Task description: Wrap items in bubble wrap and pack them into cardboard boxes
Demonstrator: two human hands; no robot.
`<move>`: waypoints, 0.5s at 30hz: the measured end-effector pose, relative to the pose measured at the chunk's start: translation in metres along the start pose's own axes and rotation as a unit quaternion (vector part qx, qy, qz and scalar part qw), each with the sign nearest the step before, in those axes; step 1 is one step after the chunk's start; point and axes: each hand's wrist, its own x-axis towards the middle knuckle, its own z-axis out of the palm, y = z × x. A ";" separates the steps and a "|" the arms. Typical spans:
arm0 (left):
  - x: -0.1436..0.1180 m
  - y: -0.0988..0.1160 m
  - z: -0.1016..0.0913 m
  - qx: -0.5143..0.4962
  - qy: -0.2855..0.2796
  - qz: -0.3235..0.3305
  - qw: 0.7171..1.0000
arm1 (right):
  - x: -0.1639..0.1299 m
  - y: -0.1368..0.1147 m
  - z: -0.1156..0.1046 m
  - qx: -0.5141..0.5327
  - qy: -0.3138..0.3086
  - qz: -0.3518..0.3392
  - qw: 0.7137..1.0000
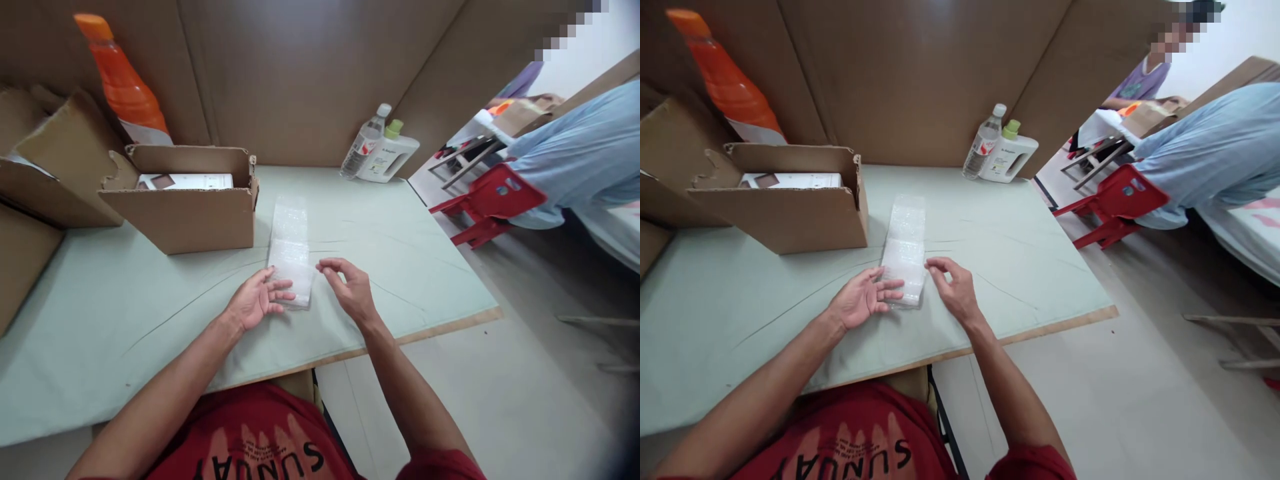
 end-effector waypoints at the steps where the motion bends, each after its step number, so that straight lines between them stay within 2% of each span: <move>1: 0.002 0.001 -0.001 0.002 -0.004 -0.005 1.000 | -0.011 -0.005 -0.001 -0.026 -0.022 -0.026 0.999; 3: 0.003 0.000 -0.002 0.012 -0.016 -0.008 1.000 | -0.031 -0.012 0.004 -0.090 -0.089 -0.091 0.988; 5: 0.000 -0.002 -0.002 0.030 -0.016 0.005 0.999 | -0.044 -0.011 0.014 -0.164 -0.151 -0.150 0.963; 7: -0.005 -0.007 -0.003 0.069 0.016 0.055 0.996 | -0.048 -0.007 0.024 -0.235 -0.177 -0.184 0.938; 9: -0.013 -0.013 -0.008 0.152 0.069 0.144 0.975 | -0.047 0.000 0.033 -0.285 -0.183 -0.206 0.918; 11: -0.021 -0.019 -0.017 0.285 0.112 0.251 0.918 | -0.042 0.005 0.038 -0.315 -0.184 -0.227 0.903; 13: -0.027 -0.025 -0.028 0.436 0.113 0.350 0.821 | -0.034 0.008 0.040 -0.326 -0.186 -0.241 0.895; 15: -0.030 -0.030 -0.038 0.556 0.084 0.422 0.711 | -0.025 0.008 0.039 -0.318 -0.183 -0.238 0.899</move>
